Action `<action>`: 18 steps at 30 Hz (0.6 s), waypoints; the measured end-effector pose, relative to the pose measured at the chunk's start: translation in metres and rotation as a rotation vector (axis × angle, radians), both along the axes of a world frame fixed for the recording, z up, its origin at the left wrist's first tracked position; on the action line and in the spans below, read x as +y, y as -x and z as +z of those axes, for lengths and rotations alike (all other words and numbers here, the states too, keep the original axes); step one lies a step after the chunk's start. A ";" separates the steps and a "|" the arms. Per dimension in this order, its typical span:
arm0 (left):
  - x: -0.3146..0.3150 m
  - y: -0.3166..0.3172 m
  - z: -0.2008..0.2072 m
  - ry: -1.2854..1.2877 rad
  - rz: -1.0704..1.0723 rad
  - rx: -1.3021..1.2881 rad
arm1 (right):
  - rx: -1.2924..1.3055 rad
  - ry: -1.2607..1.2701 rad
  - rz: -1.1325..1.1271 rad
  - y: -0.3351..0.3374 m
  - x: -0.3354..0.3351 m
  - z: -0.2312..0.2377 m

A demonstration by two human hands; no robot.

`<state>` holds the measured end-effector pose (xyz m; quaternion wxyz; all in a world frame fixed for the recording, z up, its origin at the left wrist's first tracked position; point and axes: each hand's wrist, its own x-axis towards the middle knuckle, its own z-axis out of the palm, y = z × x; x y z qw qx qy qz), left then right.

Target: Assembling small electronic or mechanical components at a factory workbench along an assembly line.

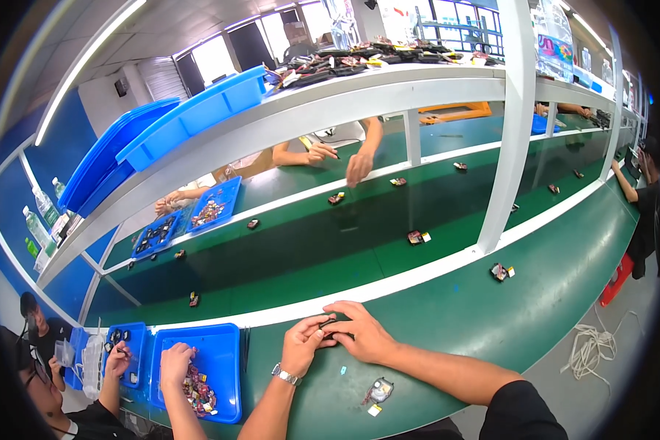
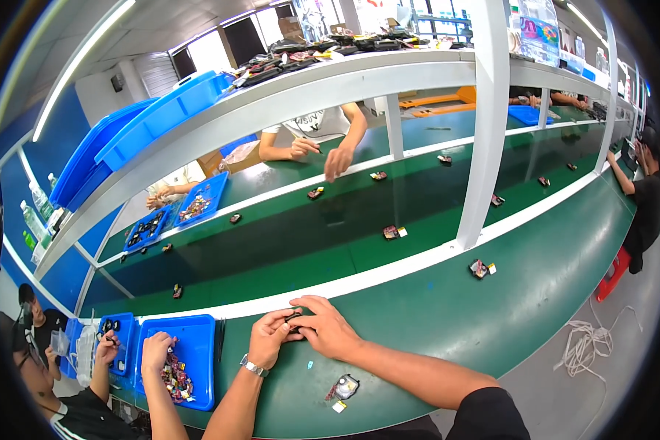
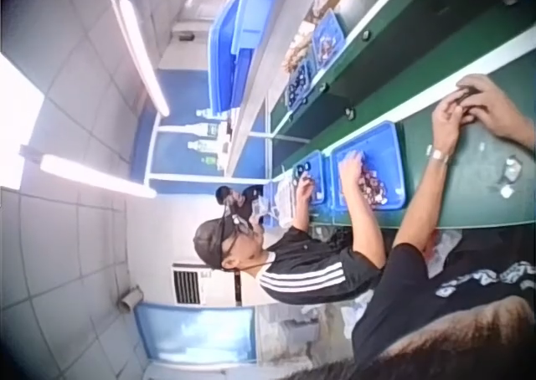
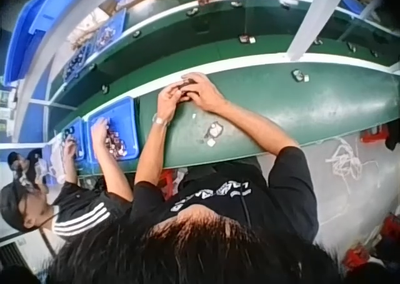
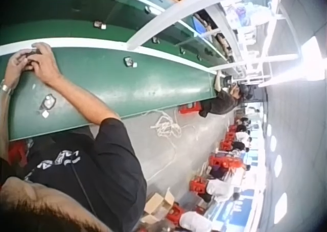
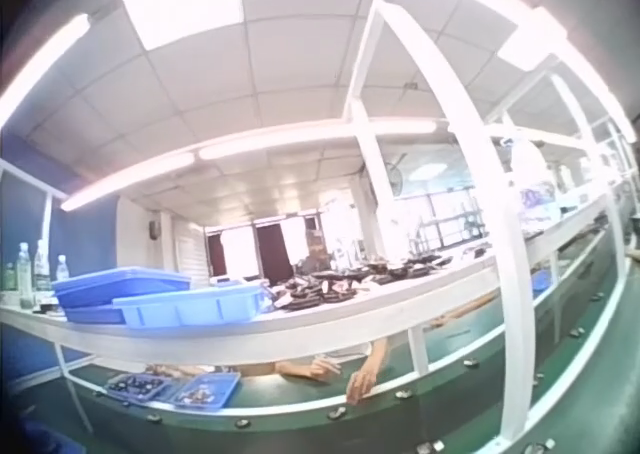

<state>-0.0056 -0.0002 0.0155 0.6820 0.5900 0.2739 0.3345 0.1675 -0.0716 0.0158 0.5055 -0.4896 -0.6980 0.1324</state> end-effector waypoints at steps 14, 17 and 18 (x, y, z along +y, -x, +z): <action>0.001 -0.001 -0.001 0.094 -0.014 0.021 | -0.205 -0.238 -0.150 0.001 0.001 0.009; 0.001 0.000 -0.001 0.104 -0.006 0.001 | -0.199 -0.224 -0.162 0.004 -0.004 0.015; 0.000 -0.001 -0.001 0.117 0.001 -0.017 | -0.200 -0.224 -0.161 0.004 -0.003 0.015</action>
